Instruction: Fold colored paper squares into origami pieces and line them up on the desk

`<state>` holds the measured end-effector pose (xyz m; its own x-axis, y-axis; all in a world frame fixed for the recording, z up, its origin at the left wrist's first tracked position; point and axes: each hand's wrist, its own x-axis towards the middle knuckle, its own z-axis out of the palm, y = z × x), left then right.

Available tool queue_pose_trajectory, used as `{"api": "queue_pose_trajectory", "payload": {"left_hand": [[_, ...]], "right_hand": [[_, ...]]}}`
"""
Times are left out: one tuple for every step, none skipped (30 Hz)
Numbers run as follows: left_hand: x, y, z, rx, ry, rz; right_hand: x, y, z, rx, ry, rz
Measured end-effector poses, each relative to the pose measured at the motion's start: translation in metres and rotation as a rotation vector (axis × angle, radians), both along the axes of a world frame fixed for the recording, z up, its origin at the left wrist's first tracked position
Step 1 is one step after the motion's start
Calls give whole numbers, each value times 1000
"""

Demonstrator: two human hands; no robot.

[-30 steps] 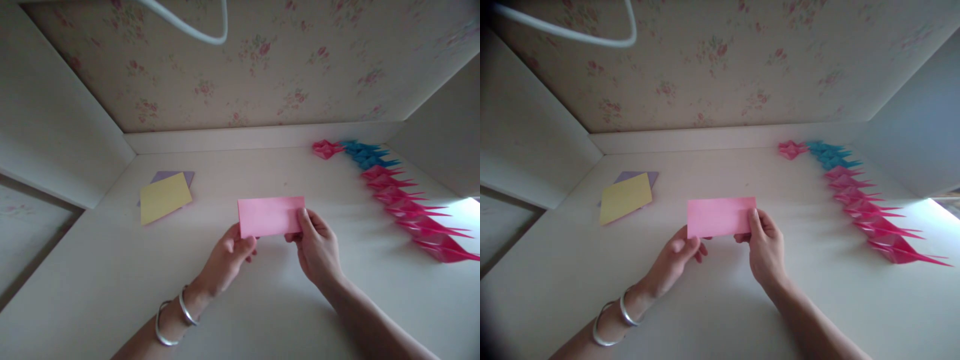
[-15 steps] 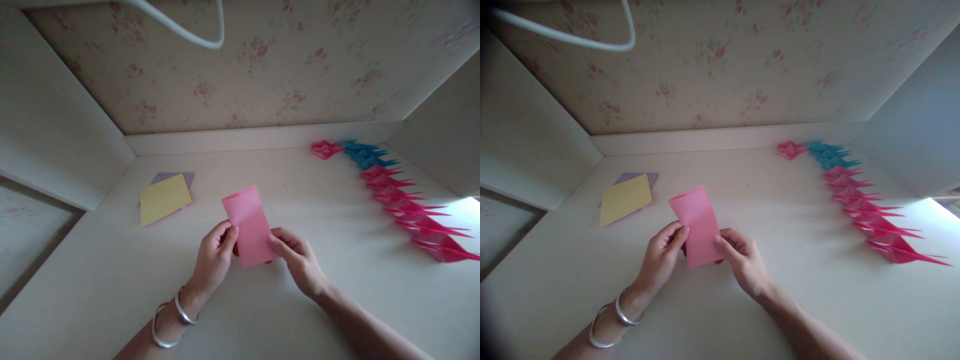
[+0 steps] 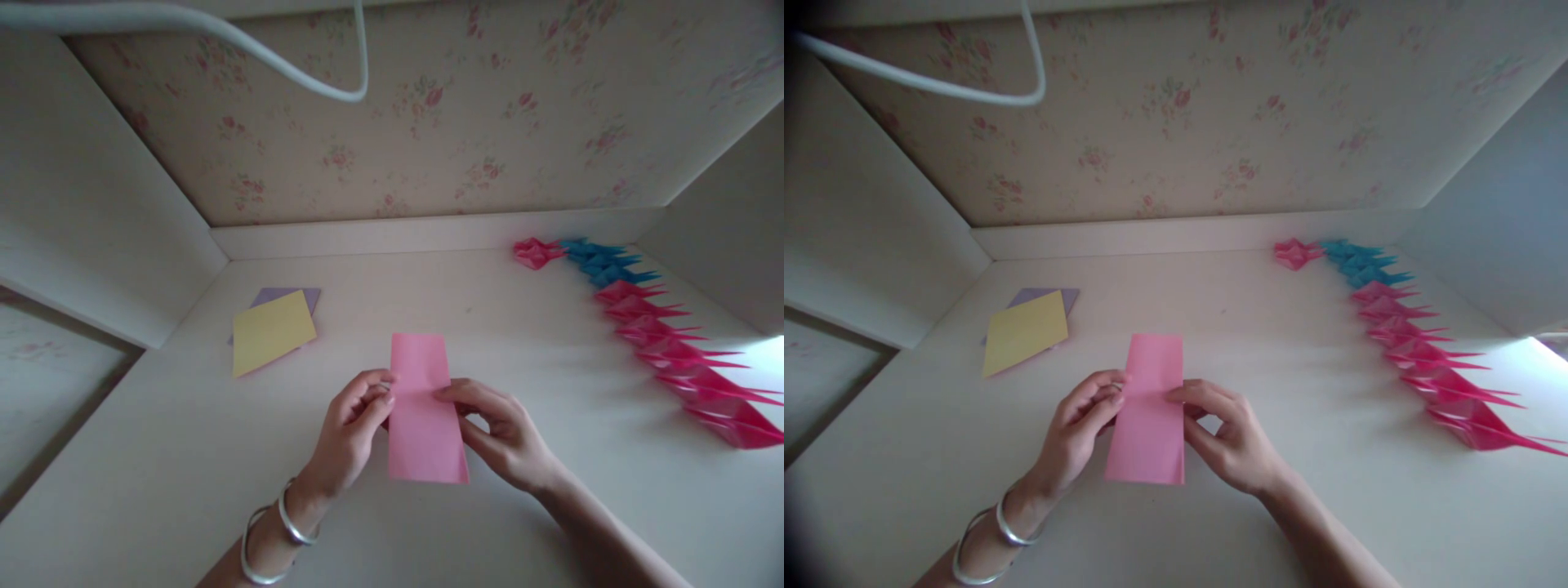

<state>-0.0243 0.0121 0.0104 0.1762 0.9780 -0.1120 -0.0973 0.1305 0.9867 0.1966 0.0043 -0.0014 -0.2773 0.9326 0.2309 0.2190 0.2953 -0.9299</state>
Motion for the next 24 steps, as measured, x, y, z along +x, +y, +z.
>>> {"api": "queue_pose_trajectory", "payload": {"left_hand": [[-1, 1, 0, 20, 12, -2], [-3, 2, -1, 56, 32, -10], [-4, 2, -1, 111, 67, -21], [-5, 3, -1, 180, 109, -37], [-5, 3, 0, 254, 153, -55], [-5, 3, 0, 319, 190, -77], [-5, 3, 0, 368, 212, -101], [-4, 3, -1, 399, 212, -124], [-4, 3, -1, 409, 202, -143], [-4, 3, -2, 411, 185, -153], [-3, 2, -2, 407, 174, -159], [-3, 2, -3, 403, 168, -160], [-3, 1, -2, 402, 169, -155], [-3, 1, -1, 404, 186, -144], [-2, 1, 0, 410, 212, -128], [-2, 0, 1, 417, 245, -107], [-1, 0, 2, 420, 274, -85], [0, 0, 3, 414, 297, -68], [1, 0, 4, 399, 308, -57], [2, 0, 5, 374, 303, -53], [4, 0, 5, 342, 287, -57], [5, 0, 5, 308, 269, -67], [6, 0, 4, 277, 255, -78], [6, 1, 4, 251, 246, -83]], "right_hand": [[0, 0, 0, 23, 2, -3], [1, 0, 0, 48, 11, -11], [1, 1, -1, 71, 26, -19], [1, 1, -1, 90, 43, -27], [1, 1, -2, 101, 62, -34], [1, 1, -2, 103, 82, -38], [1, 1, -2, 94, 104, -42], [1, 1, -1, 77, 128, -43], [0, 1, -1, 52, 150, -43], [0, 0, 0, 15, 174, -45], [-1, -1, 1, -15, 188, -42], [-3, -1, 2, -52, 189, -45], [-4, -2, 3, -72, 194, -46], [-6, -3, 2, -98, 199, -52], [-8, -4, 2, -112, 198, -71], [-10, -5, 1, -119, 192, -93], [-11, -5, -1, -124, 186, -119], [-13, -6, -2, -129, 184, -144], [-14, -6, -3, -136, 188, -164], [-15, -7, -4, -148, 201, -180], [-15, -7, -5, -163, 221, -189], [-16, -7, -6, -181, 241, -193], [-16, -7, -6, -201, 261, -194], [-15, -7, -7, -217, 280, -195]]}}
